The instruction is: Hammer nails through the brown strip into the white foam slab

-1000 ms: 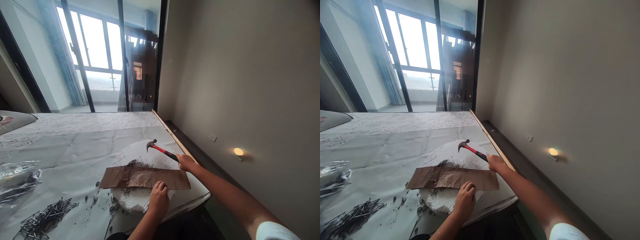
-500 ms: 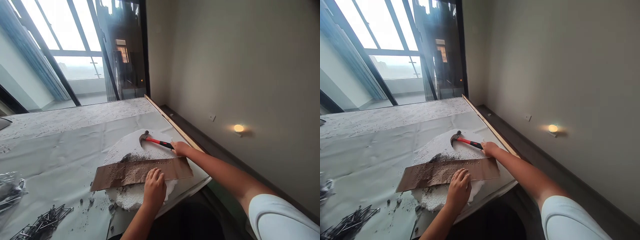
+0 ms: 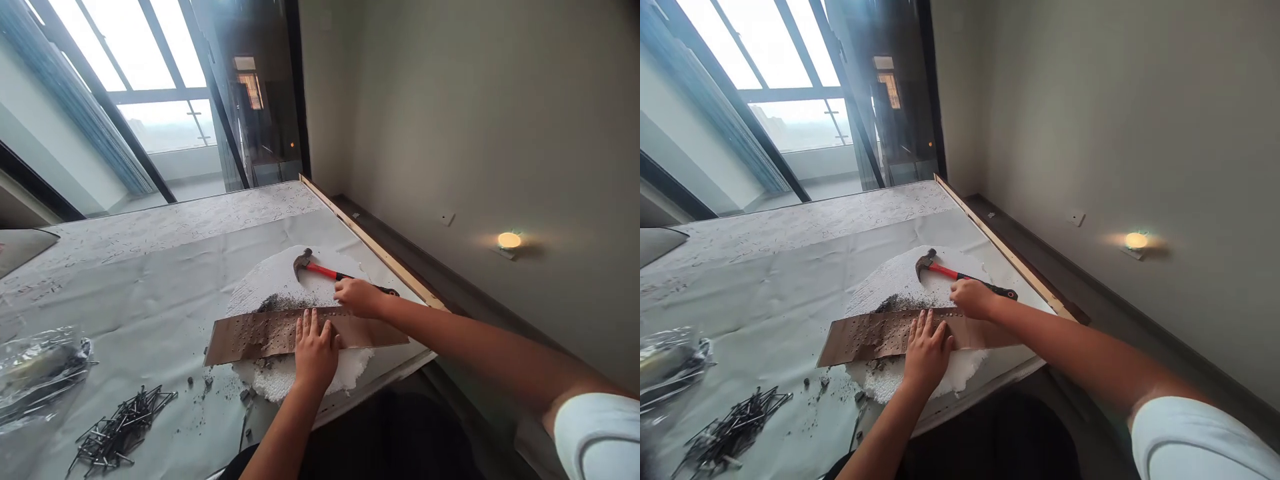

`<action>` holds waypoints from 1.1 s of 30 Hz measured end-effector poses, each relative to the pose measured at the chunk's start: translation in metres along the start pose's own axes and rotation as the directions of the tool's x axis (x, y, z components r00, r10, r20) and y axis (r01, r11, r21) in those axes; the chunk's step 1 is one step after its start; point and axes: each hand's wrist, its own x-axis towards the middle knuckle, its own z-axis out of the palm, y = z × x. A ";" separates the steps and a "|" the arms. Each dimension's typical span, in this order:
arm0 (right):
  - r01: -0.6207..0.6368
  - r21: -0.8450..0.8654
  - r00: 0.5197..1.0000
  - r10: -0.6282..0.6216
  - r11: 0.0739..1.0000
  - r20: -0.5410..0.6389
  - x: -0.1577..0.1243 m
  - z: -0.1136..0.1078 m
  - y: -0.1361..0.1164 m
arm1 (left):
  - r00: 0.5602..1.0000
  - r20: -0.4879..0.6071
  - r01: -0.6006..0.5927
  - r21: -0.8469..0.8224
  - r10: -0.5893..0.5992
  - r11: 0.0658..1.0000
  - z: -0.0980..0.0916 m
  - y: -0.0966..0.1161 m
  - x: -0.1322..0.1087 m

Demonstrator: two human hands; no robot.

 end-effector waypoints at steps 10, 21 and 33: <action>0.213 -0.032 0.977 -0.213 0.976 0.013 0.023 0.014 -0.035 | 1.000 0.028 -0.012 0.013 0.012 1.000 0.008 -0.006 0.005; 0.317 -0.192 0.947 -0.301 0.929 0.110 0.024 0.018 -0.045 | 1.000 0.020 0.011 -0.025 -0.011 1.000 0.011 -0.008 0.001; 0.339 -0.230 0.924 -0.277 0.912 0.265 0.036 0.017 -0.053 | 0.999 0.003 0.052 -0.109 -0.052 0.993 0.022 -0.011 -0.003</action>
